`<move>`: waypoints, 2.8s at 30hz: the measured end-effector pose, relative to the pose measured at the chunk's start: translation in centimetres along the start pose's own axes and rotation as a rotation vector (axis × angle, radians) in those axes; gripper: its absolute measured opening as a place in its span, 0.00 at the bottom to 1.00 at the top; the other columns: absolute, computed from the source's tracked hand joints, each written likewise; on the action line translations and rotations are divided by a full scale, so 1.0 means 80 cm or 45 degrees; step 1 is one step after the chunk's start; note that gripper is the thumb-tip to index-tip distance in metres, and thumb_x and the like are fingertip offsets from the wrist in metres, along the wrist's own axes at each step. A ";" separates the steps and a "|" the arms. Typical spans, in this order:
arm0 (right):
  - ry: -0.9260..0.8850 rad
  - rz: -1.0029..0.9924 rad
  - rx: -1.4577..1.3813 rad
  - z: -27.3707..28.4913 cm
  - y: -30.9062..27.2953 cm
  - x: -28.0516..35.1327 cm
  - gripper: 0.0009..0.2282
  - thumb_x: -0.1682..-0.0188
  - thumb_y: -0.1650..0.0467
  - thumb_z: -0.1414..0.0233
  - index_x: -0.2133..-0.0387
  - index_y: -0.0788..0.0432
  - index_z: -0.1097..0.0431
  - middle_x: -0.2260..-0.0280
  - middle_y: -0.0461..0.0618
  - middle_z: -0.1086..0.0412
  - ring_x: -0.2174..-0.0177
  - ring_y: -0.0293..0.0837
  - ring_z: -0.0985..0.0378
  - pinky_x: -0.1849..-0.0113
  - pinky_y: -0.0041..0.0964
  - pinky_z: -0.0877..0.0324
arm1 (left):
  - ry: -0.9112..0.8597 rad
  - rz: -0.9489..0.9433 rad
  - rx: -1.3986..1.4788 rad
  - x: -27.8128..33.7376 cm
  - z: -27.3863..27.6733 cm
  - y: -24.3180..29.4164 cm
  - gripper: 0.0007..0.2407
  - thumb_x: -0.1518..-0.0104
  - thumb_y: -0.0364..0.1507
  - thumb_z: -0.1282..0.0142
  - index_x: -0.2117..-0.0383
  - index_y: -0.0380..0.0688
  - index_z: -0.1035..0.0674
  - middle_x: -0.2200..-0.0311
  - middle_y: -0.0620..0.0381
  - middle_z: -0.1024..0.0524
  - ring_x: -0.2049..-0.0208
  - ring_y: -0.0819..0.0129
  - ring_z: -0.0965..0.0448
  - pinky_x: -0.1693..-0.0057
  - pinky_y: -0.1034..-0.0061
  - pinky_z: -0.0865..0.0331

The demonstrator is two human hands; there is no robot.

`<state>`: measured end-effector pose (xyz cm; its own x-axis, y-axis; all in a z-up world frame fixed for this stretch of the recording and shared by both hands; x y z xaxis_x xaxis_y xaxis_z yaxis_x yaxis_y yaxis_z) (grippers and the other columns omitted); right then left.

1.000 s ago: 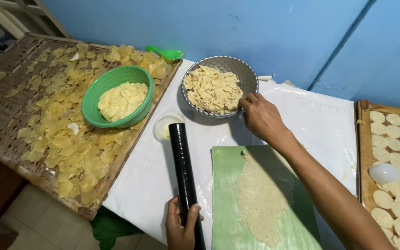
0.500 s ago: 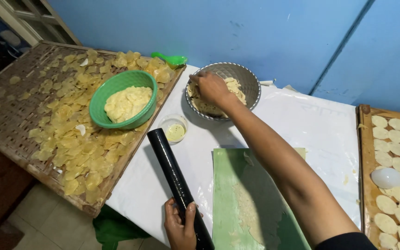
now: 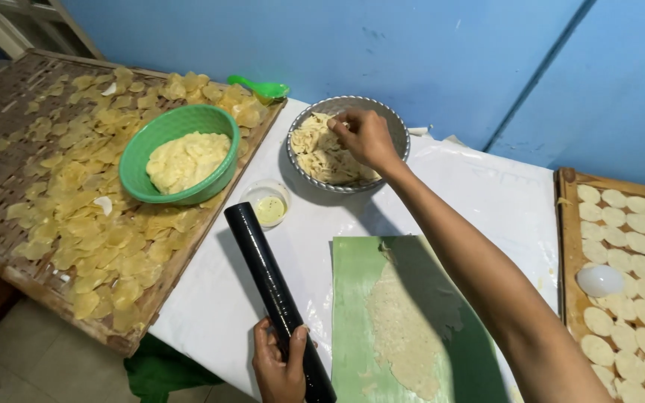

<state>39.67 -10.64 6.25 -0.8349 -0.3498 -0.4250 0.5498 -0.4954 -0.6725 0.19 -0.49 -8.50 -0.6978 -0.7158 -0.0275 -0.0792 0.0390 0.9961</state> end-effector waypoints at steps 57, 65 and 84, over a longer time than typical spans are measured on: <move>0.118 -0.242 -0.219 -0.038 0.043 -0.018 0.11 0.50 0.73 0.42 0.56 0.58 0.34 0.55 0.53 0.25 0.62 0.48 0.19 0.59 0.43 0.18 | 0.072 0.100 -0.042 0.008 -0.004 0.009 0.16 0.48 0.27 0.40 0.54 0.37 0.27 0.75 0.46 0.16 0.81 0.59 0.15 0.72 0.71 0.23; -0.135 0.213 0.216 -0.028 -0.010 0.019 0.14 0.50 0.82 0.51 0.53 0.65 0.24 0.61 0.65 0.25 0.64 0.61 0.20 0.65 0.51 0.26 | 0.054 0.087 -0.010 0.007 -0.005 0.009 0.15 0.48 0.26 0.40 0.55 0.36 0.27 0.77 0.46 0.18 0.81 0.60 0.16 0.71 0.71 0.23; -0.188 0.308 0.347 -0.057 -0.039 0.050 0.01 0.52 0.78 0.44 0.69 0.66 0.25 0.65 0.60 0.27 0.75 0.52 0.23 0.75 0.45 0.24 | 0.058 0.093 -0.241 0.006 0.002 0.013 0.17 0.49 0.34 0.39 0.54 0.43 0.25 0.74 0.52 0.13 0.78 0.66 0.14 0.68 0.76 0.24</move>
<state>34.53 -6.88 3.91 -0.6788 -0.5832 -0.4462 0.7333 -0.5709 -0.3693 -0.33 -0.72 -7.49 -0.6633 -0.7470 0.0452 0.1089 -0.0366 0.9934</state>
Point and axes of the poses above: each hand's wrist, its own x-axis away from the middle knuckle, its own z-axis out of the back of the hand, y = z × x, the point moved 6 cm from there along -x, towards the middle knuckle
